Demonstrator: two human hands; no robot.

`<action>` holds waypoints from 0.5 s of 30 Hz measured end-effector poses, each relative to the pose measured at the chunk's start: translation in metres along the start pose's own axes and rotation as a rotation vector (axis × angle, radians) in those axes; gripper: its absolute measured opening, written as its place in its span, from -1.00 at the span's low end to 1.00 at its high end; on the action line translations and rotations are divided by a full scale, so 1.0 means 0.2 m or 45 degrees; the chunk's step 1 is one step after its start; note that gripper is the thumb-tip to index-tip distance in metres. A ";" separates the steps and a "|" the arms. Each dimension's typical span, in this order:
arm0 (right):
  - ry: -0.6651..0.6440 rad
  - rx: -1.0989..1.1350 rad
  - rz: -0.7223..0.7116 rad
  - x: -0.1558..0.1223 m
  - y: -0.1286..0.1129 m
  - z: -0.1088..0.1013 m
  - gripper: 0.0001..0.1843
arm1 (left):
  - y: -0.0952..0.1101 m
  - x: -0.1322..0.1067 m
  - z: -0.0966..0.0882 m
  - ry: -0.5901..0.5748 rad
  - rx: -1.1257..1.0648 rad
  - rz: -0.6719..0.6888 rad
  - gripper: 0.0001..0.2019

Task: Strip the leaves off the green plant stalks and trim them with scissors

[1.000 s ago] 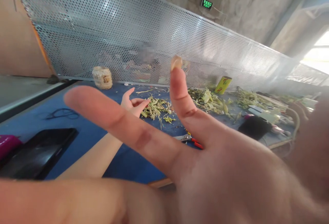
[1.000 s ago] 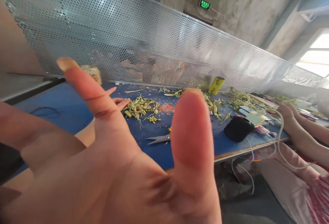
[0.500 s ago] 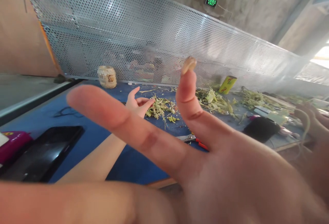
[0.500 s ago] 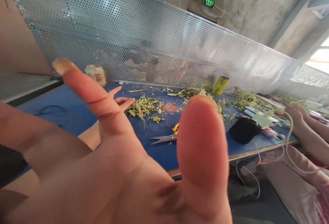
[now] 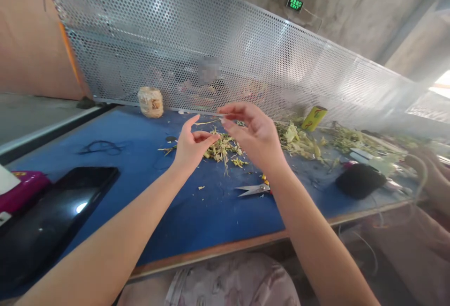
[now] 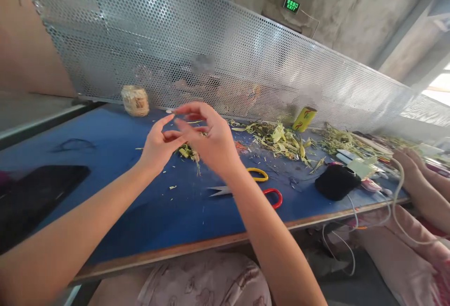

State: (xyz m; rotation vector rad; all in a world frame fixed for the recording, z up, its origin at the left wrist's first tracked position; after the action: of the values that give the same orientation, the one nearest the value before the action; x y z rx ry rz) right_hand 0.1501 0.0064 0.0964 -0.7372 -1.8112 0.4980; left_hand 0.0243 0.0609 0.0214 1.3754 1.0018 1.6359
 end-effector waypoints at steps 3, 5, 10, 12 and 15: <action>-0.015 -0.277 0.129 0.09 0.31 -0.07 -0.84 | -0.02 0.01 0.00 -0.017 -0.052 -0.011 -0.20; -0.191 -0.266 0.195 0.10 0.46 -0.06 -0.79 | -0.02 0.01 -0.01 0.000 0.000 -0.004 -0.23; -0.333 -0.251 0.192 0.04 0.52 -0.02 -0.76 | -0.03 0.01 -0.02 0.018 0.125 -0.014 -0.26; -0.361 -0.230 0.189 0.02 0.50 0.01 -0.76 | -0.03 0.01 -0.02 -0.014 0.138 -0.011 -0.24; -0.423 -0.201 0.195 0.00 0.50 0.06 -0.79 | -0.03 0.01 0.00 -0.064 0.144 0.015 -0.23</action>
State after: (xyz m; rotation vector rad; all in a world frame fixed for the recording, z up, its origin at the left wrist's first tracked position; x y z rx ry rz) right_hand 0.1639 0.0778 0.0277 -0.9504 -2.1310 0.6112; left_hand 0.0239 0.0647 0.0159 1.4921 1.0728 1.5659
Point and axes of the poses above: each hand's wrist, its own x-axis towards the middle knuckle, its own z-axis out of the palm, y = z × x, the point moved 5 cm from there along x, towards the middle knuckle, and after that the axes turned 1 degree about x, right-handed, at the moved point
